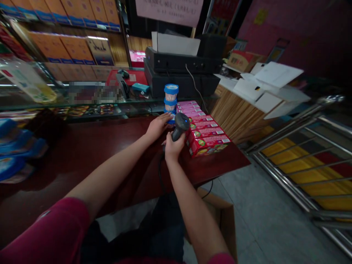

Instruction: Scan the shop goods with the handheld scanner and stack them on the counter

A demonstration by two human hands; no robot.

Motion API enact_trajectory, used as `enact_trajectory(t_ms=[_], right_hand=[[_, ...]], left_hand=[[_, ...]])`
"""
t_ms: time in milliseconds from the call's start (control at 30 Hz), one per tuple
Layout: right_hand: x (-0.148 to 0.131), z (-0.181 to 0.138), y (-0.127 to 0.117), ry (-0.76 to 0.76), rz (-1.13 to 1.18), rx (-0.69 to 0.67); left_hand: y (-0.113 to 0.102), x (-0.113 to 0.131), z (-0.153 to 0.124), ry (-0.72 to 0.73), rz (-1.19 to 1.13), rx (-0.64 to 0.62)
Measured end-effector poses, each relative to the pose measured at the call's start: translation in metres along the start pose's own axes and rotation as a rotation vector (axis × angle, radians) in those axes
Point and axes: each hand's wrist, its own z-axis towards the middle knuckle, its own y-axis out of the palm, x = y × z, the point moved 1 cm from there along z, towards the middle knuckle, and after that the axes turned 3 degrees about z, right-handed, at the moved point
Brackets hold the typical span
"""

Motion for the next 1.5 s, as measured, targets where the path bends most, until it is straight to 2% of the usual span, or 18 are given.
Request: enact_trajectory(t_ms=[100,167,267,367,467,600,933,1133,1233,1333,1400,1500], right_hand=[[-0.007,-0.003,0.001,0.010,0.071,0.065],[-0.015,-0.009,0.004,0.050,0.163,0.020],[-0.028,-0.024,0.009,0.188,0.291,-0.234],[-0.037,-0.040,0.015,0.336,0.308,-0.492],[-0.040,-0.053,0.021,0.366,0.247,-0.643],[-0.037,-0.059,0.025,0.315,0.182,-0.710],[-0.037,-0.061,0.028,0.259,0.089,-0.745],[-0.040,-0.062,0.027,0.283,0.094,-0.723],[-0.045,-0.065,0.029,0.335,0.106,-0.677],[-0.047,-0.074,0.042,0.386,0.153,-0.670],[-0.047,-0.084,0.060,0.425,0.208,-0.704],[-0.048,-0.108,0.096,0.481,0.302,-0.775]], left_hand=[[-0.009,-0.016,-0.020,-0.048,-0.067,0.064],[-0.025,-0.033,-0.043,-0.149,-0.094,0.111],[-0.057,-0.064,-0.082,-0.315,-0.075,0.145],[-0.091,-0.089,-0.121,-0.413,-0.033,0.166],[-0.114,-0.100,-0.150,-0.498,-0.027,0.245],[-0.121,-0.097,-0.164,-0.541,-0.028,0.309],[-0.114,-0.091,-0.163,-0.505,0.085,0.240],[-0.118,-0.085,-0.168,-0.400,0.098,0.227],[-0.135,-0.075,-0.182,-0.274,0.166,0.194],[-0.164,-0.063,-0.208,-0.150,0.258,0.168],[-0.189,-0.055,-0.233,-0.108,0.321,0.165],[-0.233,-0.046,-0.277,-0.131,0.414,0.185]])
